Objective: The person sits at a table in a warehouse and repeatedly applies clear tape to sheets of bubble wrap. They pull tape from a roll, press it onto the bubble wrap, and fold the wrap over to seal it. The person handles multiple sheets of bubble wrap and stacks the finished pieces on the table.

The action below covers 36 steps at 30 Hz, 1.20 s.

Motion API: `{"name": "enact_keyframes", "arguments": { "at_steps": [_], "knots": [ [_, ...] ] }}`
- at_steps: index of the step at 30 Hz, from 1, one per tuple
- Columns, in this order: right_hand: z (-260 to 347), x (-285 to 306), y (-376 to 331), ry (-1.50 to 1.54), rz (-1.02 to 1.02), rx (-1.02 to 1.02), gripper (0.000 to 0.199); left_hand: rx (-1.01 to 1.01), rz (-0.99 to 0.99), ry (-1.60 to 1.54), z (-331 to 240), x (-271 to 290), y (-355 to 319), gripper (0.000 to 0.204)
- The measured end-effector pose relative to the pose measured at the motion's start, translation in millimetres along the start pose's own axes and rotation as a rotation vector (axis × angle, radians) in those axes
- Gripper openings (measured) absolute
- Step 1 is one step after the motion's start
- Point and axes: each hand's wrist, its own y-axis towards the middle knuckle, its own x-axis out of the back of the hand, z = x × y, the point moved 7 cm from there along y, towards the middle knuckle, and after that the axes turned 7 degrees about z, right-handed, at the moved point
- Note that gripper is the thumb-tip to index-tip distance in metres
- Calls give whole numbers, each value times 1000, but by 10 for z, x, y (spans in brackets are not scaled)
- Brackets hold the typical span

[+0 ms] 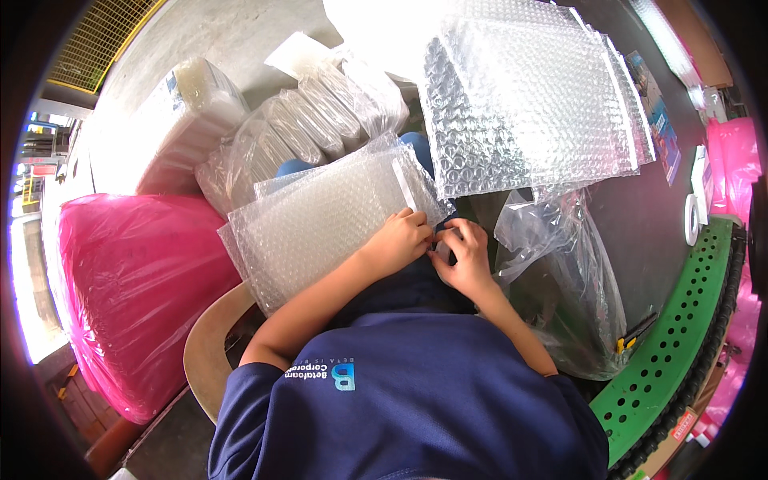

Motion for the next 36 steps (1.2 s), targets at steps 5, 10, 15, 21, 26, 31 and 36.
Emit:
{"name": "enact_keyframes", "arguments": {
  "at_steps": [5, 10, 15, 21, 26, 31, 36],
  "knots": [
    [80, -106, -117, -15, -162, -7, 19, 22, 54, 11, 10, 9, 24, 9],
    [53, -151, -138, -7, -239, -11, 15, 5, 82, -15, 3, 40, 19, 9],
    [35, -159, -129, 12, -225, -21, 13, 10, 123, 51, 39, -11, 13, 11],
    [67, -183, -159, -92, -233, 12, 14, 82, 151, 71, 17, -28, 15, 11],
    [110, -214, -218, -64, -272, 124, 15, 88, 125, 20, 29, -21, 32, 9],
    [84, -166, -200, 112, -318, 123, 12, 30, 24, -204, 124, 15, 53, 7],
    [-73, -81, -186, 308, -399, 12, 11, 35, 107, -212, 40, 122, -67, 11]
  ]
}}
